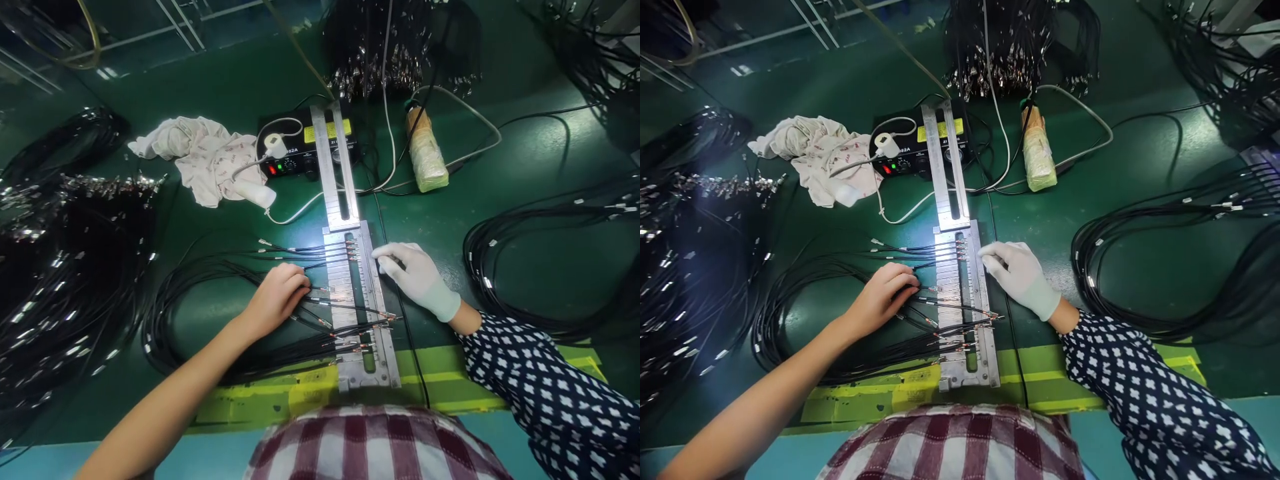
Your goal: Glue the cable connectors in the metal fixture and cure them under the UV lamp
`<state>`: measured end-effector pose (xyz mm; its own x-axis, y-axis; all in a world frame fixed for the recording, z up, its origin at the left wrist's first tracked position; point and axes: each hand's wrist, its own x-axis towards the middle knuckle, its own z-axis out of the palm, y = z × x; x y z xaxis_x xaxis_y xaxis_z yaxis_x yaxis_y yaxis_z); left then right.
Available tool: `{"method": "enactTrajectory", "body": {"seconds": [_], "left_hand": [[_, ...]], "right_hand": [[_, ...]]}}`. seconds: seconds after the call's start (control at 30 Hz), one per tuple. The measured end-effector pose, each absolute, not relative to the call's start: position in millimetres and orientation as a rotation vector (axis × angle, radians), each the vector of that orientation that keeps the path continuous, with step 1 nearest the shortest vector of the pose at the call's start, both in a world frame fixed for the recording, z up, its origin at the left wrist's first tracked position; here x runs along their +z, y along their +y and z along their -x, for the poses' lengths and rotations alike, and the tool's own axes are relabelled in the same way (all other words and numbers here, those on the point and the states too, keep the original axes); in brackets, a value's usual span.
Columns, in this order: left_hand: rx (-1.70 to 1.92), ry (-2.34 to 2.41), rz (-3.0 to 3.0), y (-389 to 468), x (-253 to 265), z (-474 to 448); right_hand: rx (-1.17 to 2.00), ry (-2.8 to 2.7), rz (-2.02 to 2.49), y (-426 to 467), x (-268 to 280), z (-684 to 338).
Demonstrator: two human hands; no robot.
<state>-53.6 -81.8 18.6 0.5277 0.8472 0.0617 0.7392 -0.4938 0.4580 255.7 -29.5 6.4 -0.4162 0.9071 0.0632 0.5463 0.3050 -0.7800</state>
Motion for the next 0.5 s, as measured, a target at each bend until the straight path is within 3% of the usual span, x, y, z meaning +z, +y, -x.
{"method": "enactTrajectory", "body": {"seconds": [0.13, 0.5], "left_hand": [[0.590, 1.248, -2.425, -67, 19, 29], [0.551, 1.020, -2.706, -42, 9, 13]], "right_hand": [[0.940, -2.084, 1.291, -29, 6, -255], [0.942, -2.144, 1.334, -27, 7, -254]]}}
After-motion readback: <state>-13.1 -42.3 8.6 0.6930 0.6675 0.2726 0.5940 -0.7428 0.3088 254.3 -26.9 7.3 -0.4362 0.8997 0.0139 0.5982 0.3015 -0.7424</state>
